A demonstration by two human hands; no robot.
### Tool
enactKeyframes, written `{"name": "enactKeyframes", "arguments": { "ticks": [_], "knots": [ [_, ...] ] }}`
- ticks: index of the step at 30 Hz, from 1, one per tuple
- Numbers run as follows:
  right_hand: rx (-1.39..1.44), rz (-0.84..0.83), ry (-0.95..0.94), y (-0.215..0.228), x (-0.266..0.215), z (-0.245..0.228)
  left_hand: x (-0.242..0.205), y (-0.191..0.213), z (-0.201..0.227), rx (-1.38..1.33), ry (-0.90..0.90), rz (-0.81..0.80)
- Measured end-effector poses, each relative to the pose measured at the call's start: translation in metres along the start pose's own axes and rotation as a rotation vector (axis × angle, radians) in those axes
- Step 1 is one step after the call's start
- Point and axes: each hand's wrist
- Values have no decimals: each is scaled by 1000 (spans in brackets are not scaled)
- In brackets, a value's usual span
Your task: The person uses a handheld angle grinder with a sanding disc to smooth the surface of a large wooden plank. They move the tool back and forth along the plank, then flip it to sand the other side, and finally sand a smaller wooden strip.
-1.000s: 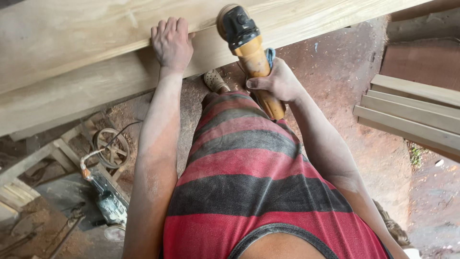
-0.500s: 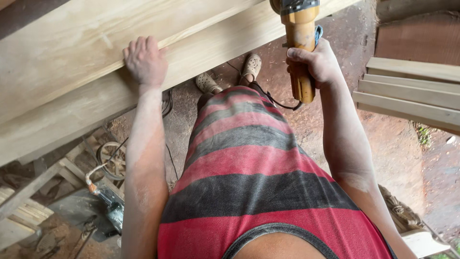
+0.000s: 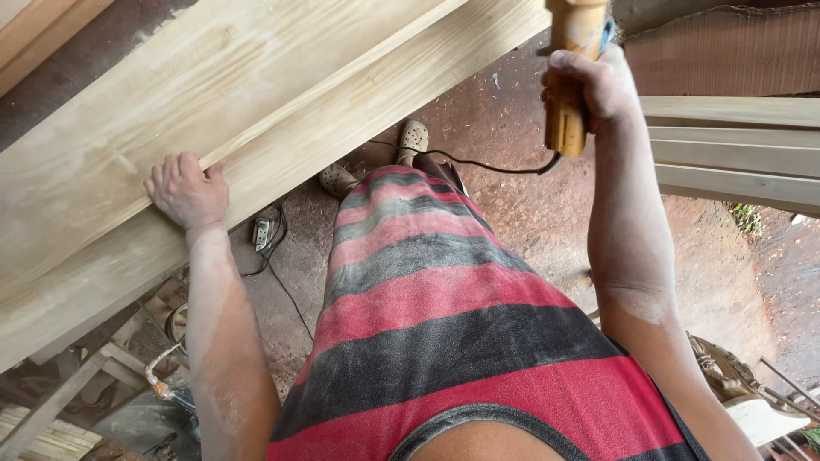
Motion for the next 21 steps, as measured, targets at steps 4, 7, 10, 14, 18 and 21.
{"name": "enactKeyframes", "arguments": {
  "ticks": [4, 7, 10, 14, 18, 21],
  "knots": [
    [66, 33, 30, 42, 18, -1, 1, -1, -1, 7, -14, 14],
    [100, 73, 36, 72, 30, -4, -6, 0, -1, 19, -14, 11],
    [146, 90, 44, 92, 40, -9, 2, 2, -2, 14, -5, 10],
    [131, 16, 65, 86, 42, -10, 3, 8, 0, -16, -5, -17],
    [69, -141, 54, 24, 13, -2, 2, -4, -8, -74, -11, -37],
    [60, -242, 71, -44, -13, 5, 5, -27, -16, -81, 55, -109]
  ]
}}
Point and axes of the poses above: each hand's wrist, its own x-axis towards the middle knuckle, its own y-axis out of the back of the hand, z = x × y, and after that the axes turned 4 degrees about -x, right-handed
